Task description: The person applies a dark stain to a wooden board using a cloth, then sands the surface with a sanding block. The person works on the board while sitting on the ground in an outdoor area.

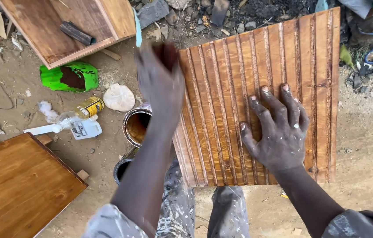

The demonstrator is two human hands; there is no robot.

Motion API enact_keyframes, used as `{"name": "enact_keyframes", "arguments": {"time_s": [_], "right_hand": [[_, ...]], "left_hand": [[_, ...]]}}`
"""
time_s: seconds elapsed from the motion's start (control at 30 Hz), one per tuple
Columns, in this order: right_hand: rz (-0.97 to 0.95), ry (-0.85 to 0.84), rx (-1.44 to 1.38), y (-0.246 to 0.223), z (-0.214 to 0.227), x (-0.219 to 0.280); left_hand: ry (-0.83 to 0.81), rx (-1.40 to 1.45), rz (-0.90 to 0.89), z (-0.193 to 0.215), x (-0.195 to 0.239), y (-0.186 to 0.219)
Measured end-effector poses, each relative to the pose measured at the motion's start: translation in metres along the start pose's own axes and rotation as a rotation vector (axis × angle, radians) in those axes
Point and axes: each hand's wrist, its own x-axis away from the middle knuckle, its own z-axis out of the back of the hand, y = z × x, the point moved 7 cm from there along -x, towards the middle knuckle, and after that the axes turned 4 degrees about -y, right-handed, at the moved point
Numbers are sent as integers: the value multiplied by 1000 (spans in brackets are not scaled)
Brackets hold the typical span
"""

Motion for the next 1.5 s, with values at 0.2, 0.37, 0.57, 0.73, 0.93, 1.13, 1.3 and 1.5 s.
{"name": "enact_keyframes", "arguments": {"time_s": [0.2, 0.37, 0.57, 0.73, 0.93, 1.13, 1.3, 1.5], "right_hand": [[24, 35, 42, 0, 2, 3], [39, 20, 4, -3, 1, 4], [40, 27, 25, -2, -3, 2], [34, -1, -23, -4, -2, 3], [48, 12, -3, -2, 0, 4], [69, 48, 16, -3, -3, 7], [65, 56, 24, -4, 1, 4], [-85, -53, 12, -39, -7, -11]], "left_hand": [[-244, -49, 201, 15, 66, 16], [-363, -209, 184, 42, 286, -18], [-239, -219, 194, 20, 178, -6], [-30, -106, 52, -1, 37, 3], [-699, -403, 351, 14, 236, -37], [-692, -263, 194, 52, 407, -34], [-368, 4, 67, 89, 295, -6], [-488, -35, 639, 77, 274, -46]]}}
